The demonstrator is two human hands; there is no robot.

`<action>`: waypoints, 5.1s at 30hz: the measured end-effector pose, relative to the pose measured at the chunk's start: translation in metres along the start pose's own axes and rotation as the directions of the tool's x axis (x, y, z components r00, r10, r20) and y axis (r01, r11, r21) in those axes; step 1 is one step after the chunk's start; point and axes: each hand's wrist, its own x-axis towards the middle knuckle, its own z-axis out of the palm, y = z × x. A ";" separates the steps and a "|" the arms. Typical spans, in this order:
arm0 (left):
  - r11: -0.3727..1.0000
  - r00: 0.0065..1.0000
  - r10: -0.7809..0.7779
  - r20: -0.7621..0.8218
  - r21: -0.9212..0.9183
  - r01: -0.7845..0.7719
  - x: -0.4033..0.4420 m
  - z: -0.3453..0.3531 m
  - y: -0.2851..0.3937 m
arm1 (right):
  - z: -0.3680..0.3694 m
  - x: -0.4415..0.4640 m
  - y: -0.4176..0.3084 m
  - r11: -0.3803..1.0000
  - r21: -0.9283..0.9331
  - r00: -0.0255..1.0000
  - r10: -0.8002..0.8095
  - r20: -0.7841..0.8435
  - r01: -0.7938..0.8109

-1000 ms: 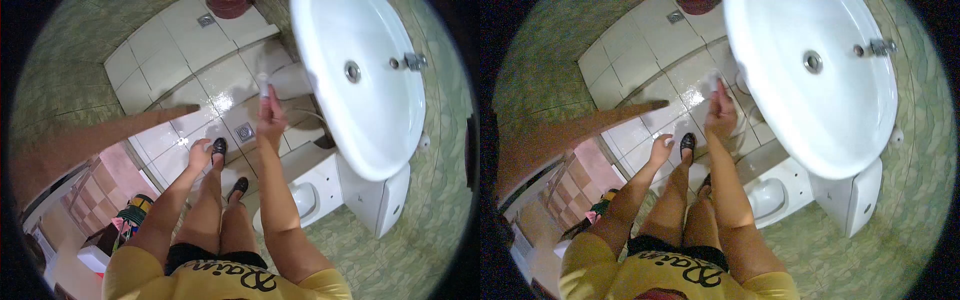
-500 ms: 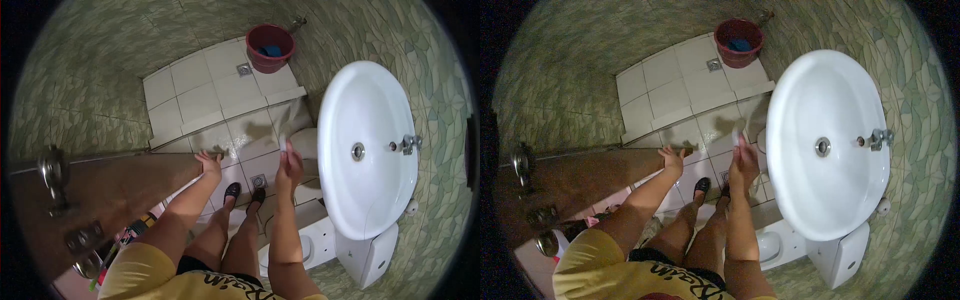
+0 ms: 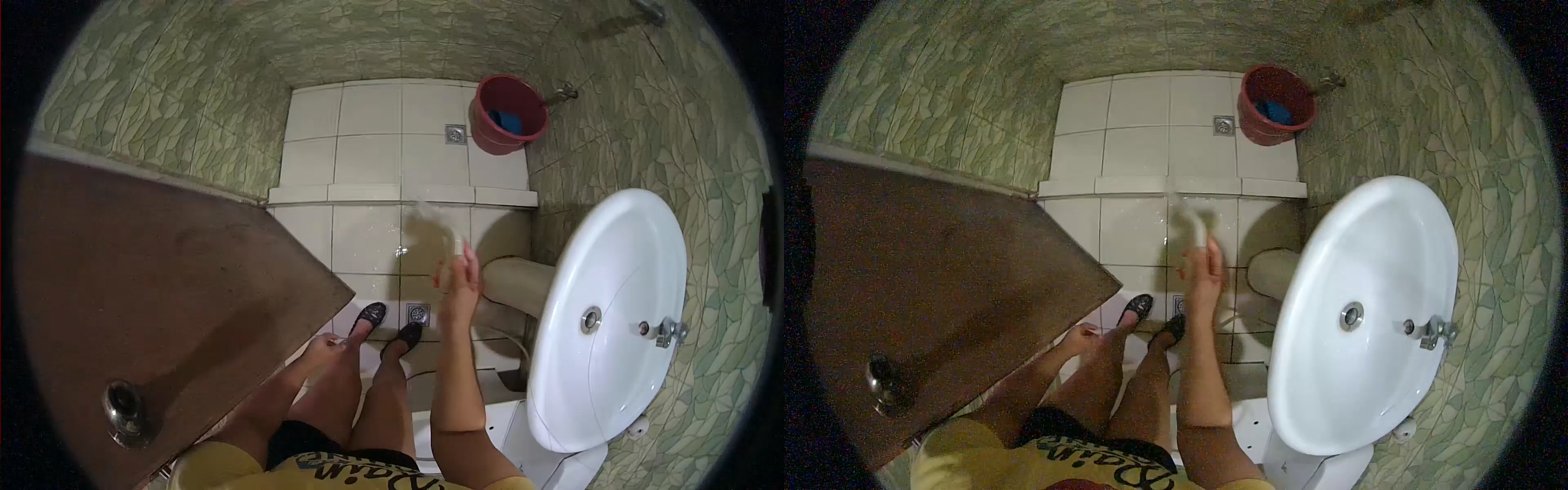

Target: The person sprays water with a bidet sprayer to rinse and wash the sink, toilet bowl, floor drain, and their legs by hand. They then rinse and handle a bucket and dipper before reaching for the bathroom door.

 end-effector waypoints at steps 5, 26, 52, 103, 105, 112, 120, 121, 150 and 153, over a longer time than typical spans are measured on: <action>0.663 0.859 -0.502 0.103 -0.591 0.459 -0.045 -0.002 -0.010 | 0.066 -0.022 0.003 0.999 0.039 0.985 -0.009 0.172 0.003; 0.130 0.627 -0.745 -0.227 -0.972 -0.197 -0.015 -0.002 -0.182 | 0.054 -0.094 0.060 0.881 -0.342 0.791 -0.056 0.609 0.326; 0.443 0.867 -0.306 -0.394 -0.865 -0.237 0.173 -0.314 0.099 | 0.204 0.064 0.078 0.889 -0.457 0.702 0.334 0.629 -0.014; 0.505 0.242 0.855 -0.458 0.634 -0.585 0.591 -0.059 0.635 | -0.030 0.332 -0.115 0.958 -0.038 0.610 -0.211 -0.764 0.283; 0.905 0.945 0.244 -0.218 -0.299 -0.303 0.649 -0.049 0.630 | -0.035 0.334 -0.116 0.933 -0.073 0.593 -0.284 -0.753 0.354; 0.926 0.870 0.362 -0.335 0.020 -0.377 0.673 -0.060 0.571 | -0.057 0.361 -0.133 0.944 -0.108 0.425 -0.240 -0.873 0.311; 0.977 0.938 0.212 -0.273 0.049 -0.206 0.579 -0.198 0.469 | -0.025 0.391 -0.138 0.919 0.027 0.700 -0.281 -0.657 0.394; 0.976 0.949 0.217 -0.230 0.075 -0.205 0.579 -0.213 0.461 | -0.020 0.398 -0.138 0.923 0.058 0.724 -0.259 -0.639 0.382; 0.876 0.914 0.342 -0.220 0.426 -0.225 0.574 -0.065 0.467 | 0.051 0.390 -0.075 0.910 -0.023 0.840 0.372 -0.395 -0.414; 0.728 0.920 0.331 -0.207 0.677 -0.109 0.556 -0.042 0.463 | 0.050 0.375 -0.064 0.921 -0.096 0.897 0.339 -0.284 -0.378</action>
